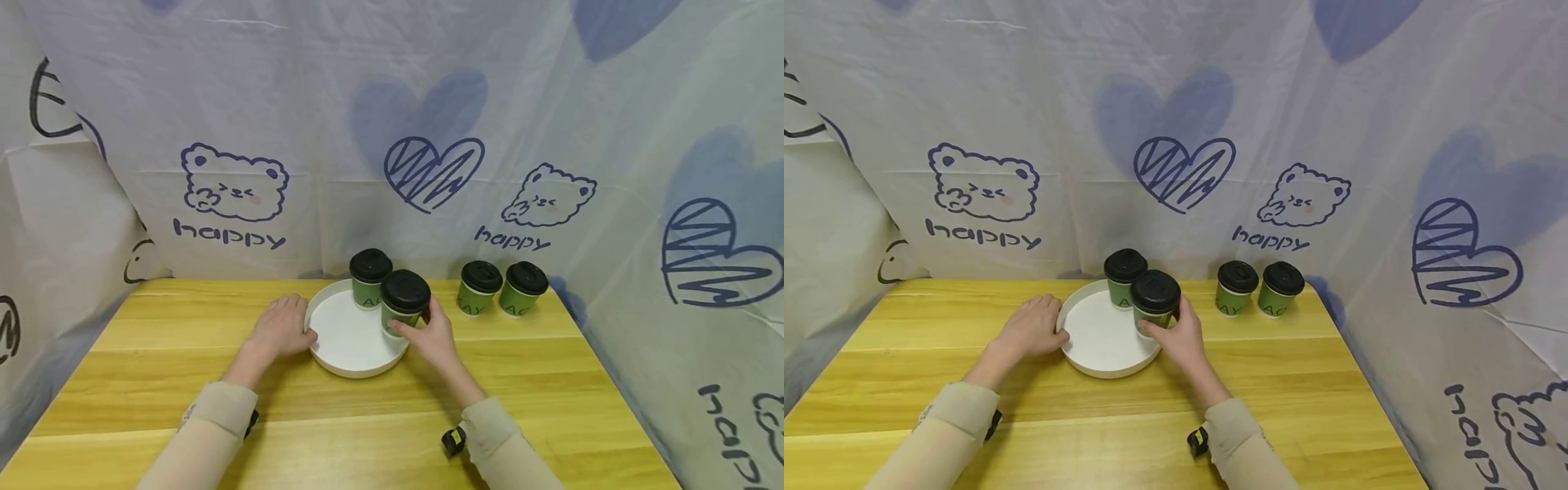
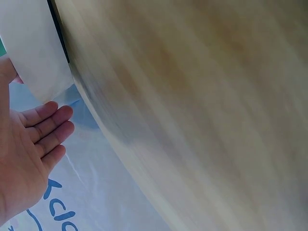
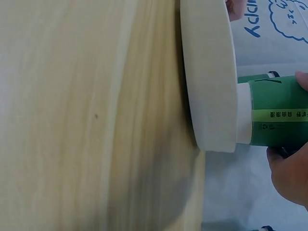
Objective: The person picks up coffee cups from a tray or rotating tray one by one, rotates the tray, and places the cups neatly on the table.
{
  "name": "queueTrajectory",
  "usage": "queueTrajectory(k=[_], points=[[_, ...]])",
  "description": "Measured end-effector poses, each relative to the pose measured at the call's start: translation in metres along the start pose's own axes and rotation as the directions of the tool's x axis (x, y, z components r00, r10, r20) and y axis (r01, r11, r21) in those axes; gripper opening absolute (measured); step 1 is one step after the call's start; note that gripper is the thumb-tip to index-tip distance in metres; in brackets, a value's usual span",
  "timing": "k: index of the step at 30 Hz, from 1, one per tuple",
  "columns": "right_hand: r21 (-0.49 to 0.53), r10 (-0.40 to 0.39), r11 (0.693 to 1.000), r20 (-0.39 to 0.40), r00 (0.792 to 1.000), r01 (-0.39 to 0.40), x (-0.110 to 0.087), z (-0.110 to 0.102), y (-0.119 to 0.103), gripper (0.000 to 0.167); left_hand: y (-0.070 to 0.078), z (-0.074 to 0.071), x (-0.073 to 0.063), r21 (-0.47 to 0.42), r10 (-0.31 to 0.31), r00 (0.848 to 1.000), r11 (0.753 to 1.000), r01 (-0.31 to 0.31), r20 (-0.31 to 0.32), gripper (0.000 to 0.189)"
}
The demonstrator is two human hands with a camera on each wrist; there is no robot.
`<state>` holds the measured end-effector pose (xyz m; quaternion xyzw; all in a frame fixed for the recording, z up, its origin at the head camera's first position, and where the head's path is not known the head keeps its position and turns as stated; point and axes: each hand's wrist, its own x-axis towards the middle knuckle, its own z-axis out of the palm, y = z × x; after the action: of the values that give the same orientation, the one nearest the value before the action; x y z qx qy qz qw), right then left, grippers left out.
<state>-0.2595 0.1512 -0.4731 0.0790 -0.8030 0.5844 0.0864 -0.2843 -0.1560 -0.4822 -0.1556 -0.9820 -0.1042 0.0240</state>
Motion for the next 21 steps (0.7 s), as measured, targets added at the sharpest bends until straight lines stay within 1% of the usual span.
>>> queueTrajectory(k=[6,12,16,21], points=[[0.024,-0.015,1.000,-0.035,0.999,0.016,0.000,-0.011,-0.002,0.078,0.001,-0.001,-0.001,-0.005,-0.001,1.000,1.000,0.001,-0.002,0.064],[0.025,-0.038,0.999,-0.045,0.998,0.040,-0.004,-0.022,-0.001,0.077,0.001,0.000,-0.002,-0.008,-0.004,1.000,1.000,0.004,0.000,0.064],[0.016,-0.038,0.999,-0.053,0.998,0.039,-0.007,-0.029,0.002,0.078,0.001,0.001,-0.001,-0.011,-0.007,1.000,1.000,0.007,0.006,0.065],[0.020,-0.033,0.999,-0.075,0.997,0.034,-0.010,-0.038,0.007,0.079,0.000,0.001,-0.002,0.007,0.006,1.000,1.000,-0.005,-0.003,0.065]])
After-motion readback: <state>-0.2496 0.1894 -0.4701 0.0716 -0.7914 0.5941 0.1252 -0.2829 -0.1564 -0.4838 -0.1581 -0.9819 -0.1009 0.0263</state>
